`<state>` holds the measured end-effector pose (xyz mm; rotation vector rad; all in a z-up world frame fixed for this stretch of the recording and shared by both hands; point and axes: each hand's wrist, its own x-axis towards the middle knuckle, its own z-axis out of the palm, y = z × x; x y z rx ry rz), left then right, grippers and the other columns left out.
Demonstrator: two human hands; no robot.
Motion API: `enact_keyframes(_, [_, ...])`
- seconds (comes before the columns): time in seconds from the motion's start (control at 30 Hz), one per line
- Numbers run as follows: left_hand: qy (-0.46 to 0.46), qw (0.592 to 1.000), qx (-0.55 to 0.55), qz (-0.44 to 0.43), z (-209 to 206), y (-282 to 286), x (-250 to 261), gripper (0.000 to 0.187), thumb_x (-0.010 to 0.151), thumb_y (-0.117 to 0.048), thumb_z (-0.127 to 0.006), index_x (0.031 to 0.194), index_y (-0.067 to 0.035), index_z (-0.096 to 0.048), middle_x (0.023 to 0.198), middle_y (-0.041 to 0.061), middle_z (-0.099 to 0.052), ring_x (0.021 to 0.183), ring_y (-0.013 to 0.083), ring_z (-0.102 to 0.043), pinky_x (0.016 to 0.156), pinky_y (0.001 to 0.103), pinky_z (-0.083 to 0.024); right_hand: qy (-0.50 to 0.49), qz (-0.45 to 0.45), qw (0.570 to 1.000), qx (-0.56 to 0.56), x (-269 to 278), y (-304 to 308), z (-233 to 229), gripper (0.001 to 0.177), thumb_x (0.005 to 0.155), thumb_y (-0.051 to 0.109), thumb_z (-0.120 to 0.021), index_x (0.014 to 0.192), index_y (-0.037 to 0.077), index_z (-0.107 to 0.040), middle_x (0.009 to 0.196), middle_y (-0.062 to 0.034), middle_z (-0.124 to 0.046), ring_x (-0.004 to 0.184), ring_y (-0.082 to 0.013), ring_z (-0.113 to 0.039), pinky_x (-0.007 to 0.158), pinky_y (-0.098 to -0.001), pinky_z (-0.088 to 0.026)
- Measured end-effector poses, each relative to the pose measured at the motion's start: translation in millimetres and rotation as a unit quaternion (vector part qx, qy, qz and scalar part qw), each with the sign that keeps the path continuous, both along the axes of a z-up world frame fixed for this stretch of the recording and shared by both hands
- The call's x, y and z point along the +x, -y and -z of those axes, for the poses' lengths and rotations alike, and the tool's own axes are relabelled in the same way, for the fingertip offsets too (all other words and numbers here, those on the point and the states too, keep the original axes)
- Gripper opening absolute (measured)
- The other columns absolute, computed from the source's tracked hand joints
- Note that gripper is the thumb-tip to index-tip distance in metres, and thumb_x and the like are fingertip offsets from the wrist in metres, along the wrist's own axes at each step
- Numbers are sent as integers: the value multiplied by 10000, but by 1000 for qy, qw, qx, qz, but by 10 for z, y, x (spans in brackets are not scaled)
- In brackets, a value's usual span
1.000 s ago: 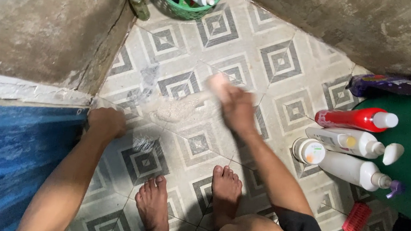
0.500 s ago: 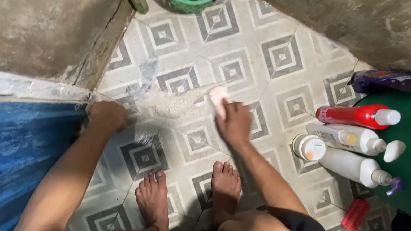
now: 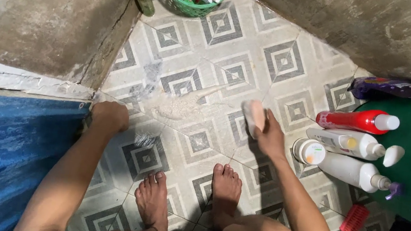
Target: The person scrubs a tiled bathroom floor with a small sponge, focusing on a corner area near a blue door and a green basket. They repeatedly rub the same spot in circular and back-and-forth motions.
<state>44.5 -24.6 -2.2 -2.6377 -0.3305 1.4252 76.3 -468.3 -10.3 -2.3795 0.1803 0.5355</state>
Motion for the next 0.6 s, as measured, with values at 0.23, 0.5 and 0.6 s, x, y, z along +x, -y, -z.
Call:
enact_keyframes(0.23, [3,1000,10,15,57,16,40,315,955,-211,-542,1063,-74,-804,1025,159,-804,1057,342,-763,888,517,-564,-94,-77,975,-185,-279,182,-348,843,901,547,-660,1571,106,-398,1248,-227,-671,1164,-421,-667,942,-542,-552])
enact_keyframes(0.5, [41,999,-5,18,83,-27,45,284,947,-172,-556,941,-50,-812,900,173,-795,947,361,-780,832,534,-583,-176,-163,949,-206,-275,-539,-646,1023,938,485,-515,1568,-135,-1,1169,-372,-674,1092,-546,-675,909,-632,-544])
enact_keyframes(0.6, [39,999,-3,19,42,-10,31,281,951,-178,-562,927,-48,-811,883,165,-792,935,358,-783,826,536,-585,-155,-184,952,-187,-225,-715,-396,1025,921,464,-526,1568,-129,3,1143,-347,-689,1062,-532,-691,882,-633,-553])
